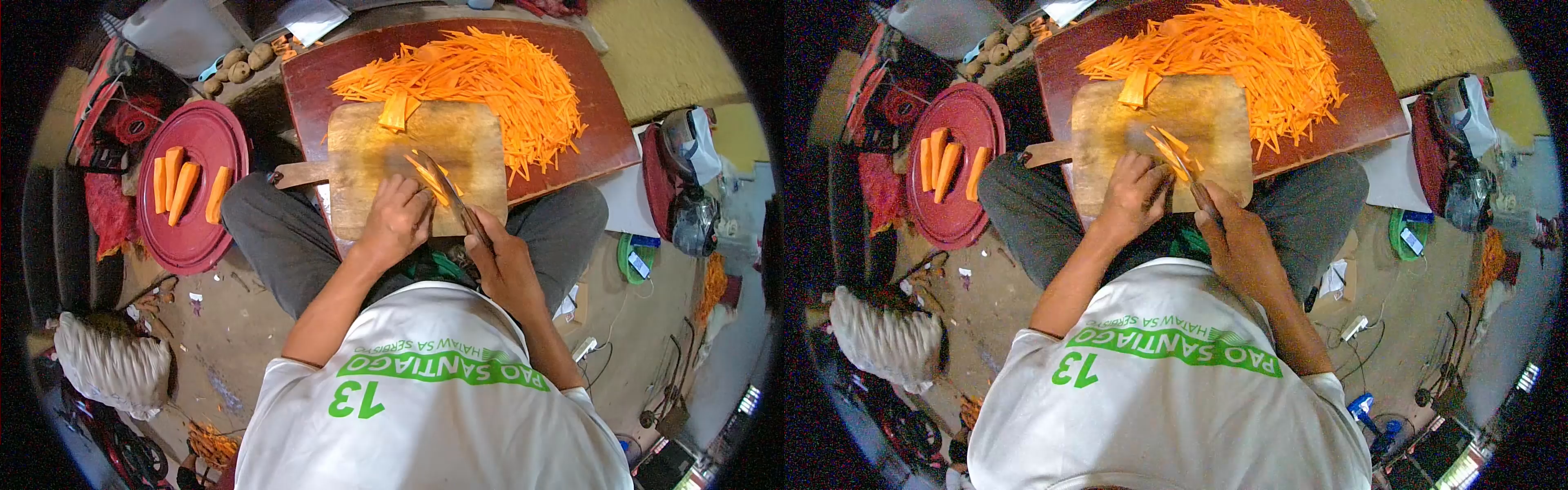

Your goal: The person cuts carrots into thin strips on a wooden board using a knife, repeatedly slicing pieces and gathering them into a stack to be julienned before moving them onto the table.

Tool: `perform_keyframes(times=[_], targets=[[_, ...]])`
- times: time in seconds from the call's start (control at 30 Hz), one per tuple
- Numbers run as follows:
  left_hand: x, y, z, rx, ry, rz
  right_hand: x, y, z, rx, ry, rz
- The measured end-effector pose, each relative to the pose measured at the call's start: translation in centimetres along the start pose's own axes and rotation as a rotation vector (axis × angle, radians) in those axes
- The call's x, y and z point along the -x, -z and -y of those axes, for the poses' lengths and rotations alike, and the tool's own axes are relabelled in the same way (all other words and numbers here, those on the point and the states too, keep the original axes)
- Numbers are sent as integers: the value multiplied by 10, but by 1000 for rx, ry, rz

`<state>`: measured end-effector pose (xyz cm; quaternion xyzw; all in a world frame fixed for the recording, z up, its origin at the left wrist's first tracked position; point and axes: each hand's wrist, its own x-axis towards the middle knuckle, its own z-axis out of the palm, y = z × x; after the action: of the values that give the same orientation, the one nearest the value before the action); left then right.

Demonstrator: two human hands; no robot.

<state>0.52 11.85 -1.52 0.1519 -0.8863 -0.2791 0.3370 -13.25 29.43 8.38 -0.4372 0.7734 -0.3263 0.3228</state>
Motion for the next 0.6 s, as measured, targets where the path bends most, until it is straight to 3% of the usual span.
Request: perform_keyframes(times=[0.33,0.47,0.53,0.6], targets=[[-7,3,-1,-42,10,-55,2,-4,2,-34,124,-73],[-6,2,-1,147,187,-194,2,5,10,-100,-55,34],[-7,3,-1,299,350,-297,-2,1,1,-91,-10,53],[-11,10,-3,346,416,-339,-12,-10,-19,-47,175,-10]])
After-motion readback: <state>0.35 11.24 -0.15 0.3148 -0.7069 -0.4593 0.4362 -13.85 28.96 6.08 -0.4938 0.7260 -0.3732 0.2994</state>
